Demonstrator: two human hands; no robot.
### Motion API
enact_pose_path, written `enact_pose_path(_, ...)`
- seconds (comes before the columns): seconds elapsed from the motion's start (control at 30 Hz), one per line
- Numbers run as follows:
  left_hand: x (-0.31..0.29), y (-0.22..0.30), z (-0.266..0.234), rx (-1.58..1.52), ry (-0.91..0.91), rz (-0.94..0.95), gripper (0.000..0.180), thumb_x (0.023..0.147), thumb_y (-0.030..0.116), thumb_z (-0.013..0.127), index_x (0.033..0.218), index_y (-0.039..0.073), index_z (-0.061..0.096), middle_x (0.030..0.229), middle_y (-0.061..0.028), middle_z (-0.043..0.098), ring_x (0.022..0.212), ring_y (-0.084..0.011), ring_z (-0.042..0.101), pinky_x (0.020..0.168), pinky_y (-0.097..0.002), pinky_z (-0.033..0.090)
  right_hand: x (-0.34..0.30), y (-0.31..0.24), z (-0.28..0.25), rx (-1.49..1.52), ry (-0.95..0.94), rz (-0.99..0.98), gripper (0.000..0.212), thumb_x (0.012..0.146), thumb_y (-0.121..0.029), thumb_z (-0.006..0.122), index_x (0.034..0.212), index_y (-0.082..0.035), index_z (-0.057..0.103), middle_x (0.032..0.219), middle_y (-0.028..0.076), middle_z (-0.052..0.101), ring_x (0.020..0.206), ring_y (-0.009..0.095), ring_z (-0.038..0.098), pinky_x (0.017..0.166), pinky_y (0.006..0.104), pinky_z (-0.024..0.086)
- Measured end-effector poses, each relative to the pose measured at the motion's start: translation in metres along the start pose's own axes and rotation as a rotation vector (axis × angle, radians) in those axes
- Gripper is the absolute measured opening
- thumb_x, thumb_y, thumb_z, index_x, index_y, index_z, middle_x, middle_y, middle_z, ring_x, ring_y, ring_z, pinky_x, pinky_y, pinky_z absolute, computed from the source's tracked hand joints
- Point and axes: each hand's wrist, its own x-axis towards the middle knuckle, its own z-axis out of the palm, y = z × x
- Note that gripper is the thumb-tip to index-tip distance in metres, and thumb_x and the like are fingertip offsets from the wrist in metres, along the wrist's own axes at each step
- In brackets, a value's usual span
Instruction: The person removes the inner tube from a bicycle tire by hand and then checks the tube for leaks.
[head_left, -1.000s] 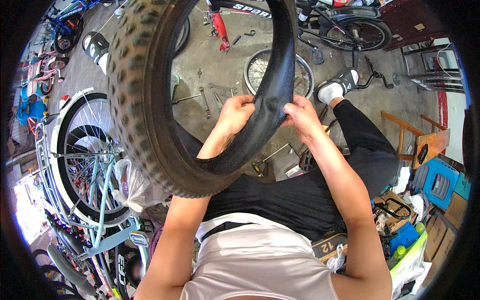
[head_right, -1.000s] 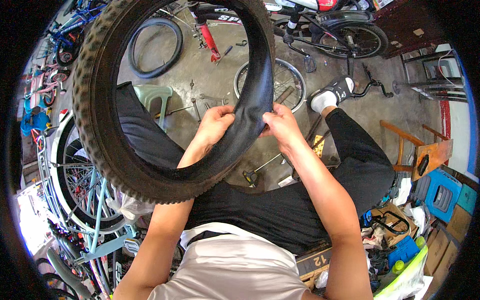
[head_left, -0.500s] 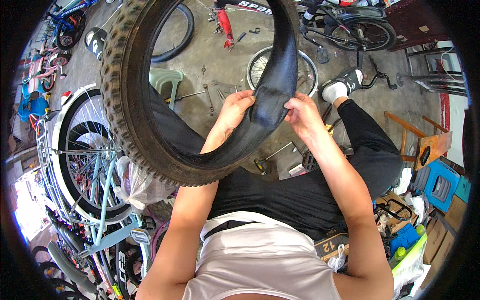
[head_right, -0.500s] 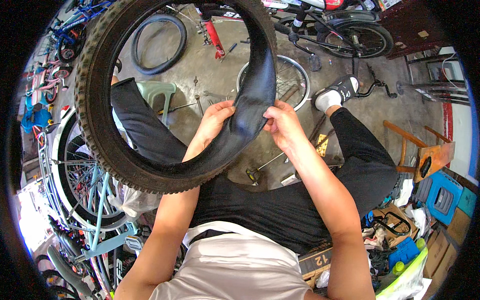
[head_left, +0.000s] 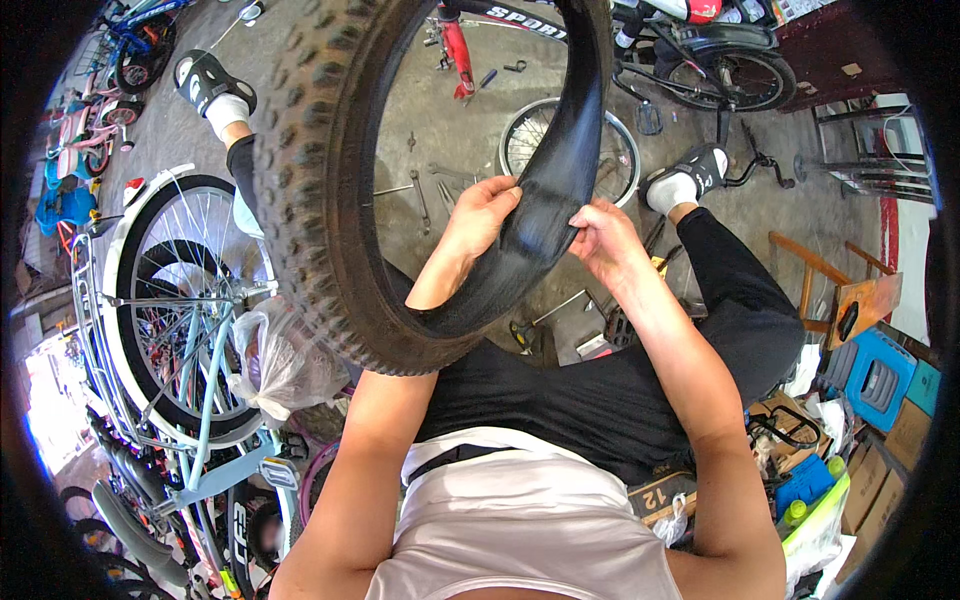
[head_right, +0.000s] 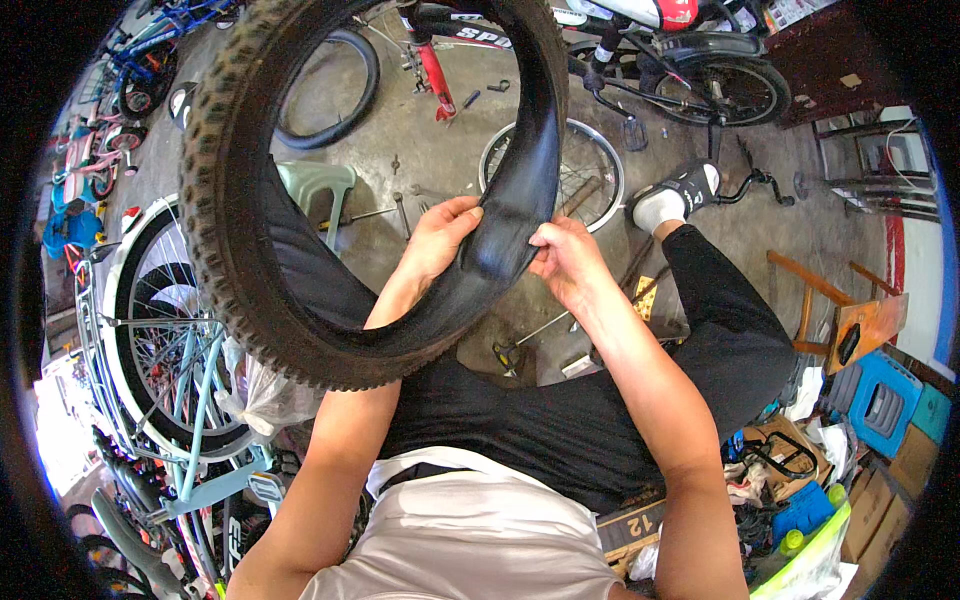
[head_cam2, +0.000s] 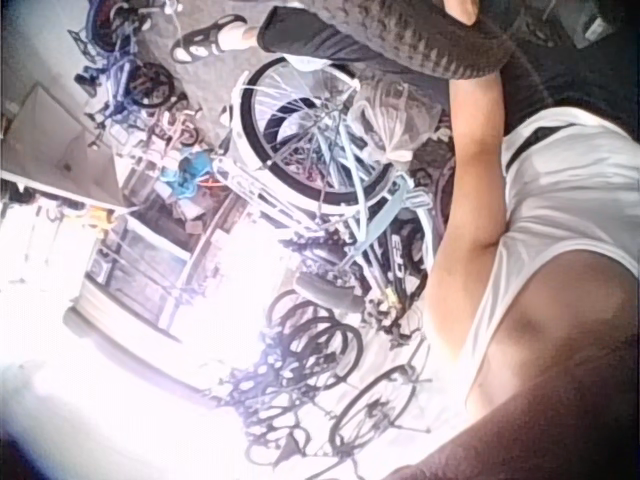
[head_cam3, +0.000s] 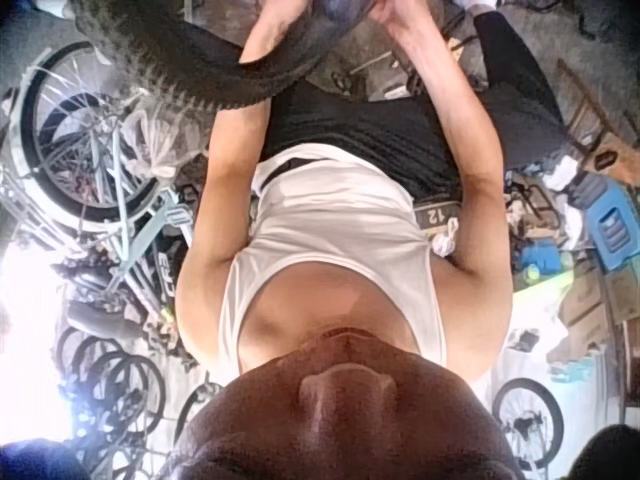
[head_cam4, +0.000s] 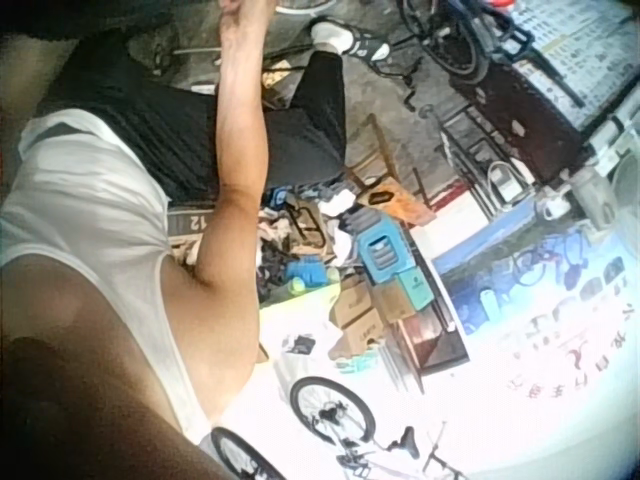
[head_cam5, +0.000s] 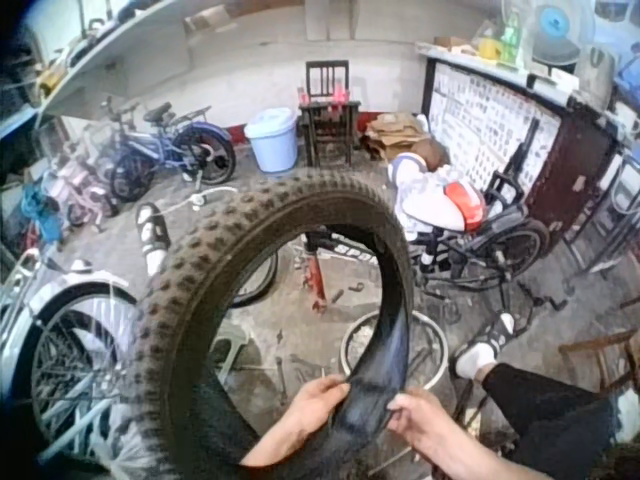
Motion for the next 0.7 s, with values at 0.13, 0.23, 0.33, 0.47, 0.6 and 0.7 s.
enact_pose_path(0.13,0.007,0.017,0.006,0.221,0.089,0.059,0.044,0.097,0.021,0.069,0.13,-0.006,0.062,0.105,-0.0117,0.073,0.09,-0.0144,0.067,0.082,-0.0283,0.053,0.006,0.008,-0.001,0.048,-0.027,0.043,0.027,0.083,0.002,0.054,0.109,0.006,0.061,0.103,0.014,0.071,0.089,0.026,0.074,0.085,0.0424,0.063)
enact_pose_path(0.23,0.019,0.022,-0.001,0.191,0.022,0.06,0.036,0.097,0.02,0.07,0.124,-0.004,0.066,0.103,-0.0057,0.073,0.088,-0.0117,0.064,0.079,-0.0283,0.053,0.005,0.017,0.007,0.063,-0.13,0.15,0.025,0.083,0.0,0.055,0.106,0.004,0.063,0.102,0.013,0.072,0.086,0.025,0.075,0.083,0.0397,0.064)
enact_pose_path(0.33,0.02,0.031,-0.01,0.55,0.054,0.058,0.029,0.095,0.019,0.07,0.11,-0.005,0.073,0.088,-0.0087,0.075,0.078,-0.0141,0.066,0.073,-0.0334,0.053,0.001,0.012,0.02,-0.006,-0.153,0.182,0.027,0.086,-0.005,0.056,0.109,0.004,0.064,0.101,0.01,0.072,0.083,0.024,0.074,0.079,0.0399,0.064)
enact_pose_path(0.47,0.018,0.028,-0.008,0.766,0.189,0.102,0.03,0.092,0.021,0.069,0.11,-0.002,0.074,0.088,-0.0186,0.077,0.078,-0.0205,0.073,0.076,-0.0378,0.055,0.005,-0.005,0.028,-0.462,-0.025,0.118,0.036,0.092,-0.021,0.063,0.119,0.002,0.063,0.101,0.009,0.073,0.081,0.024,0.073,0.067,0.0395,0.062)
enact_pose_path(0.6,0.009,0.031,0.006,0.843,0.188,0.059,0.03,0.091,0.023,0.069,0.107,-0.002,0.075,0.086,-0.0195,0.076,0.079,-0.0251,0.074,0.075,-0.0392,0.054,0.023,-0.01,0.025,-0.564,-0.066,-0.056,0.035,0.093,-0.023,0.066,0.116,0.003,0.065,0.098,0.009,0.072,0.08,0.019,0.072,0.066,0.0356,0.06)
enact_pose_path(0.7,-0.002,0.038,0.008,0.647,0.179,-0.032,0.023,0.094,0.015,0.069,0.106,-0.004,0.074,0.085,-0.0119,0.076,0.075,-0.0161,0.069,0.07,-0.0349,0.054,0.025,-0.014,0.024,-0.585,-0.088,-0.04,0.03,0.092,-0.019,0.064,0.11,0.004,0.068,0.094,0.009,0.073,0.079,0.019,0.072,0.067,0.0348,0.06)
